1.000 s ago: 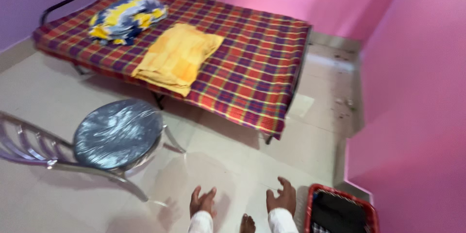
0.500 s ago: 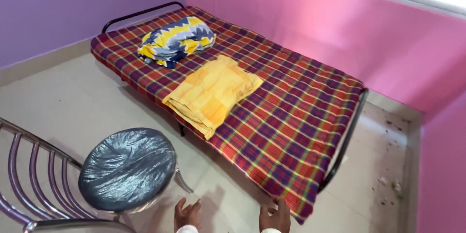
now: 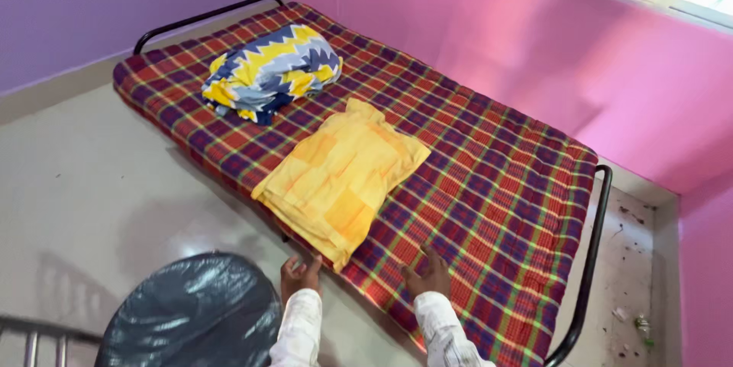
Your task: The person places a pillow on a bed and then unfolds and spreads a large patterned sheet across the mattress.
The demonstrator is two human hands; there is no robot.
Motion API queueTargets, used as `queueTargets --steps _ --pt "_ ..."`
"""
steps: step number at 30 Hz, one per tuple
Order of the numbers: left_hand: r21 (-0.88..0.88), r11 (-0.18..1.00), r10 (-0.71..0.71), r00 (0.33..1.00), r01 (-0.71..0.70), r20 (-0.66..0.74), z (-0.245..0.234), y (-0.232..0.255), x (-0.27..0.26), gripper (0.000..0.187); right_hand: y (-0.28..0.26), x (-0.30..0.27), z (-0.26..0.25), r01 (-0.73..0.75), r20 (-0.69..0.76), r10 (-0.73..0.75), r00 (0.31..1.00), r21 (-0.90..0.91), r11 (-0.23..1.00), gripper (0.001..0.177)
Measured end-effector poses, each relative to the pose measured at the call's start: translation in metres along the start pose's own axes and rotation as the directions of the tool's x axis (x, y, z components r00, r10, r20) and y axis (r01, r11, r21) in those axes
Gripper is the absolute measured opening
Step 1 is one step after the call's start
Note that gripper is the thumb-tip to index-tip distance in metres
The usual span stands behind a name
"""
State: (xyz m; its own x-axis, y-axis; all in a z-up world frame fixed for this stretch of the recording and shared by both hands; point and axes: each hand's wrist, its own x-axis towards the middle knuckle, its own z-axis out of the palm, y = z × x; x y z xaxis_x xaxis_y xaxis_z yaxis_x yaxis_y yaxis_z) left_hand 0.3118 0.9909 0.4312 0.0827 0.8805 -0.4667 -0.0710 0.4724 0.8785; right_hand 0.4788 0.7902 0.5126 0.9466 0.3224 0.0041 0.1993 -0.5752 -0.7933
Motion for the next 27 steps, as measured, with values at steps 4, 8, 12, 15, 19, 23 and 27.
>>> queueTargets --steps 4,8,12,15,19,23,27 --pt "-0.069 0.984 0.168 0.986 -0.167 0.002 0.044 0.018 0.046 0.073 -0.022 0.036 0.03 0.22 -0.103 -0.233 0.967 -0.127 0.967 0.074" --pt "-0.123 0.992 -0.014 0.999 0.019 0.037 0.076 0.033 0.085 0.082 -0.057 0.064 0.067 0.021 -0.056 -0.019 0.998 0.038 0.999 0.079" --pt "-0.188 0.98 -0.063 0.998 0.065 0.016 0.075 0.031 0.112 0.083 -0.082 0.084 0.084 0.075 0.021 -0.074 0.997 -0.081 0.994 0.079" --pt "-0.154 0.986 -0.066 0.996 0.057 -0.054 0.085 0.031 0.144 0.083 -0.081 0.117 0.109 0.083 0.063 -0.079 0.995 -0.065 0.994 0.077" --pt "-0.134 0.99 0.028 0.997 -0.039 -0.078 0.097 0.049 0.184 0.085 -0.071 0.185 0.157 0.2 0.01 -0.2 0.98 -0.099 0.975 0.081" --pt "-0.028 0.999 -0.038 0.987 0.034 -0.156 0.113 0.077 0.216 0.085 -0.084 0.237 0.19 0.113 0.097 -0.107 0.99 -0.053 0.992 0.079" --pt "-0.025 0.997 -0.079 0.983 0.075 -0.166 0.141 0.094 0.241 0.083 -0.098 0.267 0.215 0.096 0.175 -0.086 0.981 -0.051 0.994 0.078"
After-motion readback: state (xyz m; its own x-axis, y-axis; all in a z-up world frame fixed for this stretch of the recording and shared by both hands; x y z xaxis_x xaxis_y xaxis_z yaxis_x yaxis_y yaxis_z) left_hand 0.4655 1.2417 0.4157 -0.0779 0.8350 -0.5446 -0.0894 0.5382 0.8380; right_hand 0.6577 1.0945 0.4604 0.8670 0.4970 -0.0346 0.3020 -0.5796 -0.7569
